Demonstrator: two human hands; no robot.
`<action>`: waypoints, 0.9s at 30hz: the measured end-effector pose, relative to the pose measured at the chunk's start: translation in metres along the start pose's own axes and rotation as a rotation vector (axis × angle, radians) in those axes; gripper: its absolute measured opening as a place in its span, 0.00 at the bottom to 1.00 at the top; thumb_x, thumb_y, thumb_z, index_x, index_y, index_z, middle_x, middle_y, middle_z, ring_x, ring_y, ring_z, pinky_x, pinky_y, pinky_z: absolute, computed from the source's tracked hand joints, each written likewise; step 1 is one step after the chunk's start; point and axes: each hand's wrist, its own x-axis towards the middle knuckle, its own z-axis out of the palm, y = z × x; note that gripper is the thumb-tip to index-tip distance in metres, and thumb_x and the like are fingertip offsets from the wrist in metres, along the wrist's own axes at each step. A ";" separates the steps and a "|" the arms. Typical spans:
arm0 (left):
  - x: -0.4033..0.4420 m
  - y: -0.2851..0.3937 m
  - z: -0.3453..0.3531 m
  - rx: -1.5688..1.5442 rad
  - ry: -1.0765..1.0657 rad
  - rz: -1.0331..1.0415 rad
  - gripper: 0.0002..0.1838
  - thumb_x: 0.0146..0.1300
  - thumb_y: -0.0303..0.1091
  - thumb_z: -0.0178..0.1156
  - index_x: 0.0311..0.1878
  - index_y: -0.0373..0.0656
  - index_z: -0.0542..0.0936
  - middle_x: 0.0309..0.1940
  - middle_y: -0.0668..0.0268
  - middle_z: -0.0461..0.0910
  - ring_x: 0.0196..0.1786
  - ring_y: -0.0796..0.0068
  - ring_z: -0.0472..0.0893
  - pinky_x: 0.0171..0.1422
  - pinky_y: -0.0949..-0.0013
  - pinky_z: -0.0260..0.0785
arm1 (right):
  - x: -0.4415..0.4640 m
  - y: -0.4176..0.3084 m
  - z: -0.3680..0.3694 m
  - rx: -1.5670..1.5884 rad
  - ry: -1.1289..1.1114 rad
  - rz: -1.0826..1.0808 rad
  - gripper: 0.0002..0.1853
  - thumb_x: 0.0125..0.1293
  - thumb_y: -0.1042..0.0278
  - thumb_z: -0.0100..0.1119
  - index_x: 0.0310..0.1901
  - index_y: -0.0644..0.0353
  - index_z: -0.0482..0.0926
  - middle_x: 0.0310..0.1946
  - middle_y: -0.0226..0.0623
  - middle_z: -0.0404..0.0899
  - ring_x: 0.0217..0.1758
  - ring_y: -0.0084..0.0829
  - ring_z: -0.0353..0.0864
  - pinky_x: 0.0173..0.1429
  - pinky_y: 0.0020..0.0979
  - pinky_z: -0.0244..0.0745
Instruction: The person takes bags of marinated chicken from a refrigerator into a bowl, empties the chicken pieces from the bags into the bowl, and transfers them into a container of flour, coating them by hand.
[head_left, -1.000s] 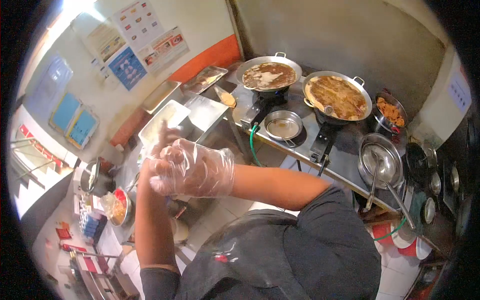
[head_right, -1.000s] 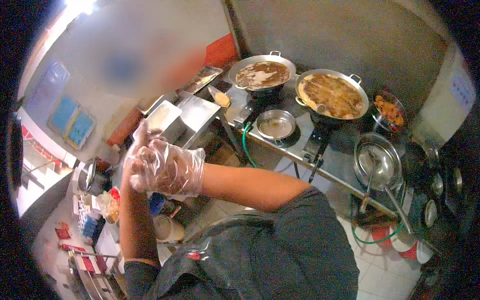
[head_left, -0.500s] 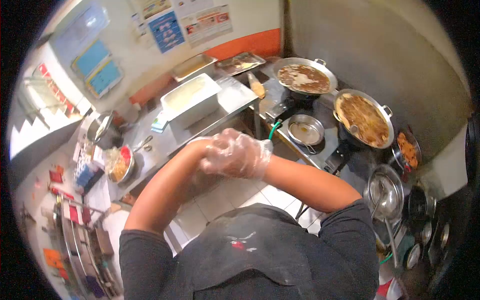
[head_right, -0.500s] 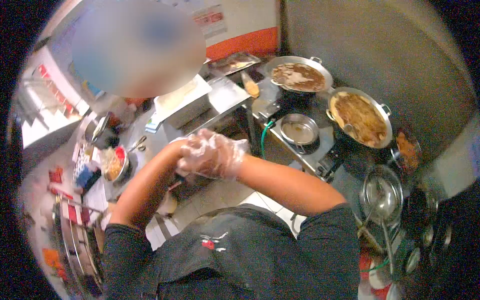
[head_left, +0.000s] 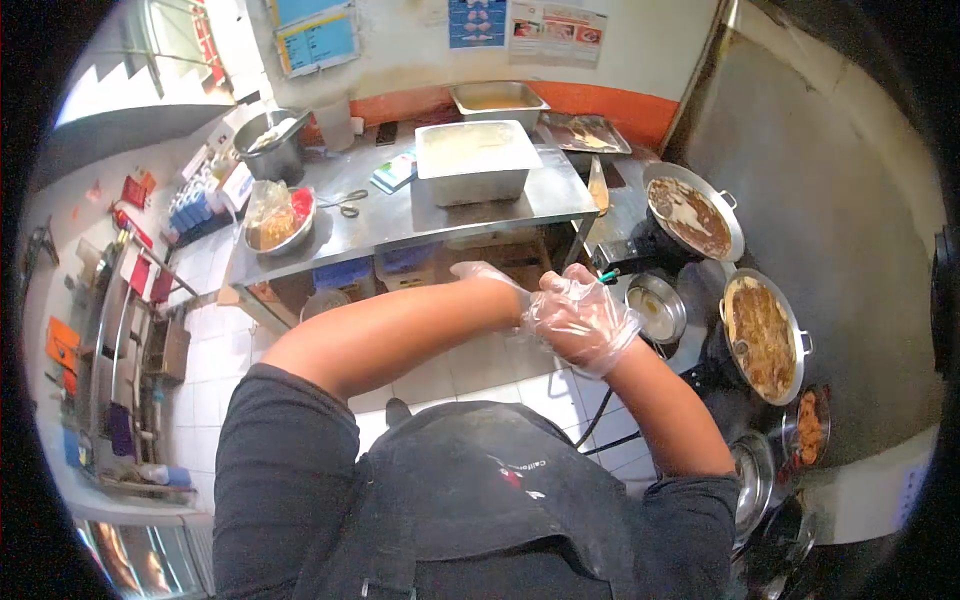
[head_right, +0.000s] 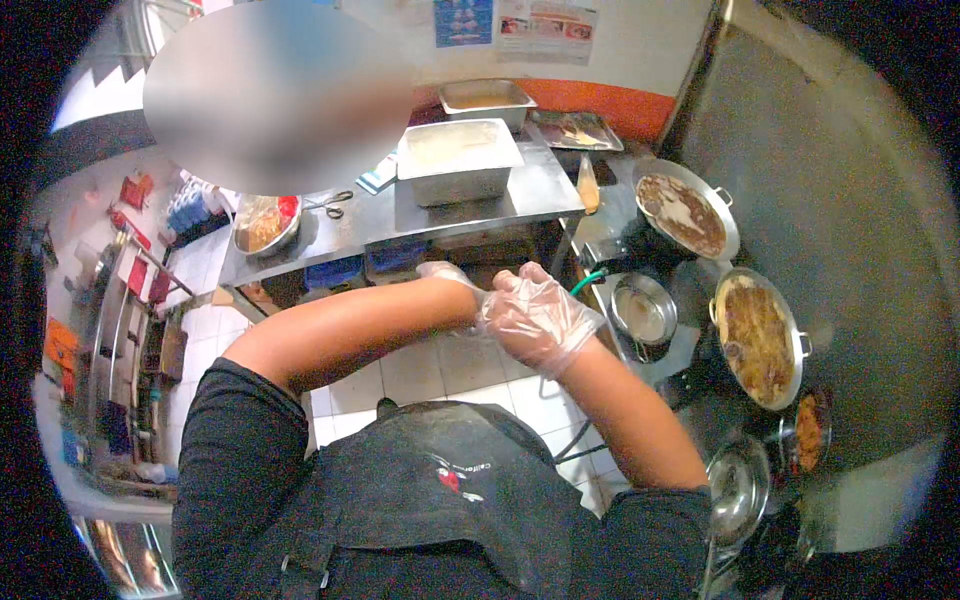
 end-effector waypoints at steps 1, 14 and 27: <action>0.002 0.002 0.008 0.058 -0.046 -0.042 0.27 0.73 0.63 0.55 0.63 0.58 0.86 0.67 0.66 0.83 0.71 0.66 0.80 0.73 0.50 0.71 | 0.004 -0.001 0.007 -0.061 0.002 0.005 0.06 0.57 0.62 0.62 0.37 0.45 0.82 0.36 0.26 0.81 0.49 0.34 0.78 0.53 0.41 0.71; -0.090 -0.107 -0.056 -0.395 1.733 0.591 0.33 0.75 0.60 0.55 0.65 0.38 0.80 0.60 0.42 0.83 0.63 0.41 0.81 0.68 0.50 0.74 | 0.023 -0.024 -0.046 0.177 0.714 0.359 0.26 0.52 0.43 0.80 0.41 0.55 0.84 0.37 0.39 0.80 0.45 0.43 0.80 0.50 0.48 0.75; -0.221 -0.106 -0.100 -2.294 1.187 1.880 0.64 0.60 0.92 0.26 0.75 0.43 0.73 0.71 0.54 0.77 0.74 0.55 0.72 0.80 0.50 0.56 | 0.059 -0.013 -0.048 0.440 0.983 0.422 0.09 0.64 0.64 0.68 0.34 0.60 0.80 0.31 0.41 0.80 0.37 0.45 0.82 0.42 0.44 0.75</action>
